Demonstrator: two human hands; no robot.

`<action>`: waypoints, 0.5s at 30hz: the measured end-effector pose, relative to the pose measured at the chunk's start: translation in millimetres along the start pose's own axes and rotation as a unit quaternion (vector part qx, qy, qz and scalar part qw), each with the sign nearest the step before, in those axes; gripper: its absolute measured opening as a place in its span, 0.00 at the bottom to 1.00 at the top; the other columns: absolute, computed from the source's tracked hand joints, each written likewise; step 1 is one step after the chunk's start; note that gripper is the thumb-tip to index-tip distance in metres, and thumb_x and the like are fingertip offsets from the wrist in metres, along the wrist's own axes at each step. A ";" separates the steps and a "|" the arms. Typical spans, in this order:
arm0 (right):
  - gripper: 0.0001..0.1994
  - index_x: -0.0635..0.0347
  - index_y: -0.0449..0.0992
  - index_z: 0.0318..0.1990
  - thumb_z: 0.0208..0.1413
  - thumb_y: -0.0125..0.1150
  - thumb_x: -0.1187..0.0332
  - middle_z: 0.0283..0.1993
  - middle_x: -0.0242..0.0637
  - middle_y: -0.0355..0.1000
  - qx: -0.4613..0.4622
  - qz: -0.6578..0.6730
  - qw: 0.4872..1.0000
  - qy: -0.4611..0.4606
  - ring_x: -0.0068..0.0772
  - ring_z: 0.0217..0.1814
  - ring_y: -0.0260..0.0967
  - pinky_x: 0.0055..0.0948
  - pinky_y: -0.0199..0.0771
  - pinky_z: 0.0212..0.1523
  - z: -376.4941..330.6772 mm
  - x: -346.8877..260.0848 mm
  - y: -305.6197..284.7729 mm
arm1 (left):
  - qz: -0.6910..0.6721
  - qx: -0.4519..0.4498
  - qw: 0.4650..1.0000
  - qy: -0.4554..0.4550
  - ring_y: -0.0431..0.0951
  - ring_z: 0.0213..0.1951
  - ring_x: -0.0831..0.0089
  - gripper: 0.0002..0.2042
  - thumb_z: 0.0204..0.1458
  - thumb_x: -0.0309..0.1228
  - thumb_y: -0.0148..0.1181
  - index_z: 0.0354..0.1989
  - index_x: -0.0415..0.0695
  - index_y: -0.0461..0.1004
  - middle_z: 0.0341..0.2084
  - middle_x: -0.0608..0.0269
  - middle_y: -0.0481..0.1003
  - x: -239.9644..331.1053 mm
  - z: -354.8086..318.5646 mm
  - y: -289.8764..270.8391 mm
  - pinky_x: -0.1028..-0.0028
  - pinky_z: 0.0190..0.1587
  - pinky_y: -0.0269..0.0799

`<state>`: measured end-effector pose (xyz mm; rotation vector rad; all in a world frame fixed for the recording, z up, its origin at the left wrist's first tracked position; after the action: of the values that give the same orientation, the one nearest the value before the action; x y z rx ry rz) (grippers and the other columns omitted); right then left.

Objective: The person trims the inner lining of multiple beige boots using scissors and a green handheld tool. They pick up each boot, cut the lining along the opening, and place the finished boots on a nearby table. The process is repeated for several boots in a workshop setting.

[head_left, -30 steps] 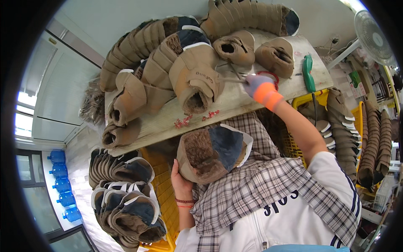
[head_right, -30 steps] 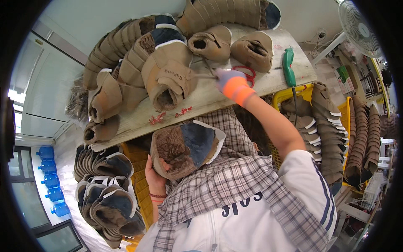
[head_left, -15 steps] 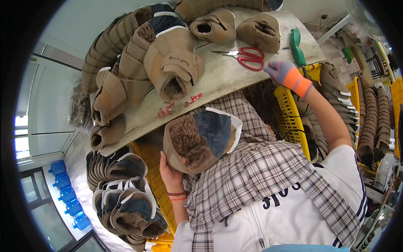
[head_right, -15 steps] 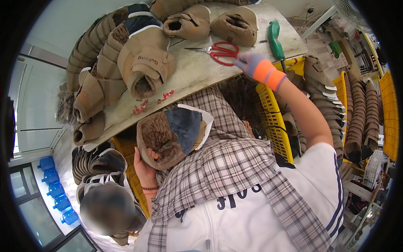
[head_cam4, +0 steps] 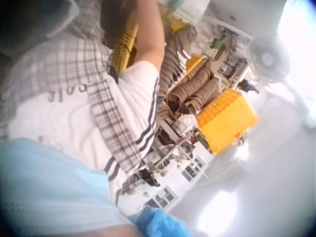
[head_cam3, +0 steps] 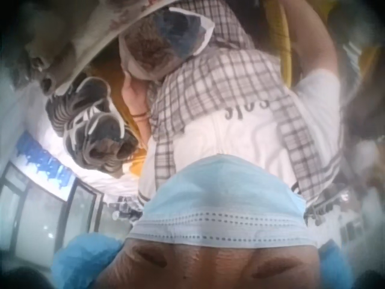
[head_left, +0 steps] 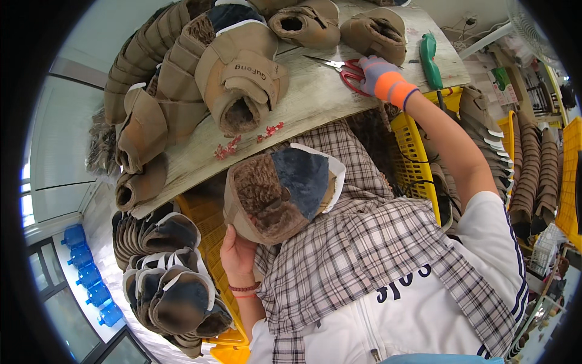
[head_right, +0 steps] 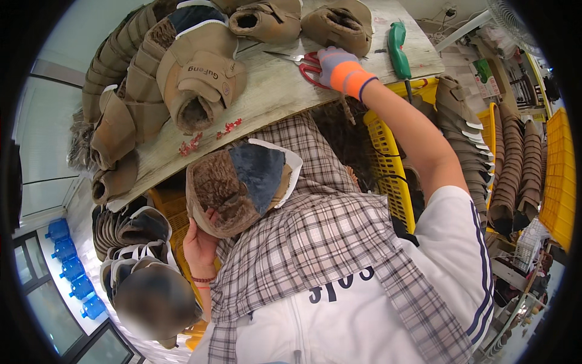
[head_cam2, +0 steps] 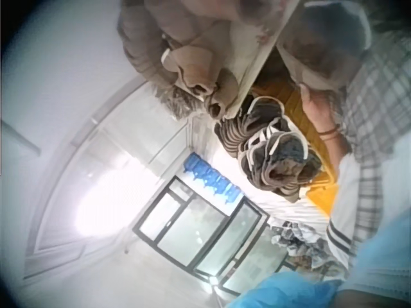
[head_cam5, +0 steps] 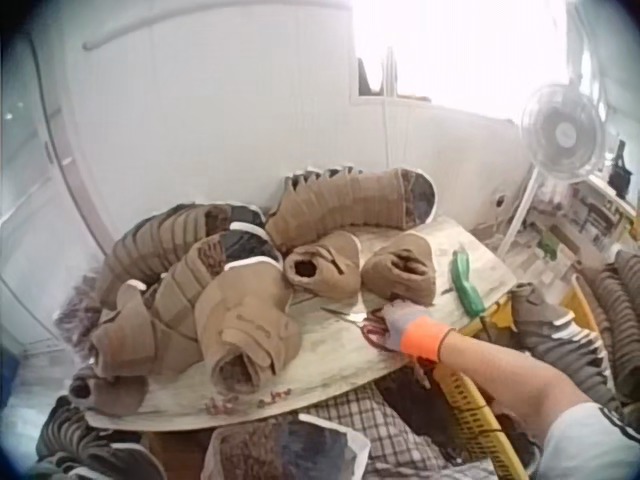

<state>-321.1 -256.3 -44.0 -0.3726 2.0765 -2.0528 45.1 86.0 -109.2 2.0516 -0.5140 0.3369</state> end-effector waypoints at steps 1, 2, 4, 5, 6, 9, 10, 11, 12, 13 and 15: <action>0.17 0.57 0.71 0.42 0.46 0.58 0.58 0.42 0.45 0.70 -0.020 0.000 1.000 0.003 0.48 0.45 0.68 0.38 0.70 0.44 1.0 0.8 -2.4 | -0.004 0.005 1.000 -0.002 0.56 0.59 0.56 0.24 0.58 0.39 0.45 0.61 0.43 0.53 0.56 0.50 0.60 -0.1 1.3 2.4 0.55 0.62 0.48; 0.17 0.58 0.71 0.41 0.46 0.58 0.58 0.41 0.46 0.71 -0.039 0.001 0.999 0.004 0.48 0.43 0.69 0.38 0.70 0.42 2.2 -1.5 -3.9 | -0.007 0.011 1.000 0.000 0.56 0.59 0.56 0.24 0.59 0.38 0.45 0.61 0.43 0.53 0.56 0.50 0.59 1.1 1.7 4.1 0.56 0.62 0.48; 0.19 0.61 0.71 0.40 0.46 0.59 0.56 0.38 0.47 0.72 -0.019 0.074 0.997 0.011 0.49 0.41 0.69 0.38 0.70 0.40 -6.5 -2.5 -7.4 | -0.004 -0.007 1.000 0.026 0.56 0.60 0.56 0.24 0.58 0.37 0.45 0.61 0.41 0.53 0.57 0.51 0.58 1.2 3.4 5.7 0.56 0.63 0.48; 0.19 0.62 0.71 0.39 0.46 0.59 0.55 0.37 0.48 0.72 -0.010 0.111 0.994 0.012 0.50 0.40 0.70 0.38 0.70 0.39 -10.6 -2.3 -8.2 | -0.003 -0.013 0.999 0.041 0.56 0.60 0.57 0.24 0.58 0.36 0.46 0.61 0.41 0.54 0.58 0.51 0.57 1.5 2.7 5.9 0.57 0.63 0.48; 0.20 0.62 0.71 0.39 0.46 0.60 0.54 0.36 0.48 0.72 0.011 0.172 0.985 0.022 0.49 0.39 0.70 0.38 0.70 0.39 -15.1 5.3 0.5 | 0.000 -0.021 0.999 0.051 0.55 0.60 0.57 0.23 0.58 0.35 0.46 0.60 0.40 0.54 0.58 0.52 0.57 0.8 2.7 8.4 0.57 0.63 0.48; 0.21 0.62 0.70 0.40 0.45 0.63 0.54 0.30 0.42 0.71 -0.001 0.363 0.929 0.076 0.35 0.33 0.67 0.32 0.68 0.34 -38.3 22.2 27.4 | 0.010 -0.023 0.997 0.071 0.56 0.60 0.56 0.22 0.58 0.32 0.46 0.59 0.35 0.55 0.58 0.52 0.58 1.7 6.3 3.1 0.58 0.64 0.49; 0.22 0.62 0.69 0.40 0.45 0.65 0.56 0.26 0.35 0.69 -0.050 0.425 0.897 0.113 0.22 0.27 0.63 0.27 0.66 0.31 -54.2 10.6 17.6 | -0.004 -0.055 0.997 0.059 0.57 0.59 0.56 0.22 0.58 0.32 0.46 0.58 0.35 0.56 0.57 0.50 0.59 2.1 8.0 -11.3 0.58 0.63 0.50; 0.21 0.62 0.69 0.40 0.44 0.66 0.58 0.25 0.35 0.69 -0.029 0.351 0.934 0.061 0.21 0.27 0.63 0.26 0.67 0.31 -72.8 -5.0 12.0 | -0.002 -0.024 0.997 0.066 0.58 0.58 0.55 0.21 0.58 0.32 0.46 0.58 0.35 0.56 0.56 0.47 0.60 1.6 9.3 -11.6 0.57 0.63 0.50; 0.21 0.63 0.68 0.41 0.44 0.66 0.59 0.24 0.34 0.68 -0.002 0.273 0.962 0.007 0.21 0.27 0.63 0.26 0.67 0.31 -92.5 -22.1 1.4 | -0.027 -0.032 0.997 0.058 0.59 0.58 0.54 0.21 0.57 0.32 0.47 0.58 0.35 0.57 0.55 0.46 0.61 0.5 11.8 -18.3 0.57 0.63 0.51; 0.19 0.63 0.68 0.41 0.44 0.66 0.62 0.26 0.35 0.69 -0.044 0.328 0.944 -0.003 0.25 0.28 0.65 0.26 0.68 0.32 -108.7 -49.0 -16.2 | -0.022 -0.022 0.997 0.068 0.60 0.57 0.54 0.22 0.57 0.31 0.48 0.58 0.35 0.56 0.55 0.45 0.60 1.1 8.0 -13.8 0.57 0.63 0.51; 0.17 0.61 0.69 0.41 0.44 0.62 0.64 0.36 0.40 0.71 0.029 0.242 0.956 -0.165 0.43 0.35 0.69 0.34 0.70 0.38 -120.2 -88.8 -43.1 | -0.024 -0.013 0.997 0.067 0.62 0.56 0.54 0.23 0.55 0.31 0.50 0.58 0.36 0.56 0.54 0.47 0.62 -0.2 8.8 -12.9 0.57 0.61 0.53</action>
<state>-272.8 -114.6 -2.1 -0.1591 1.6958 -1.6314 51.4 84.3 -123.3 1.9979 -0.3843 0.4329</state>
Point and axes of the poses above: each hand's wrist, its own z-axis towards the middle knuckle, its own y-axis out of the palm, x = y × z, the point moved 2 cm from there along z, towards the middle knuckle
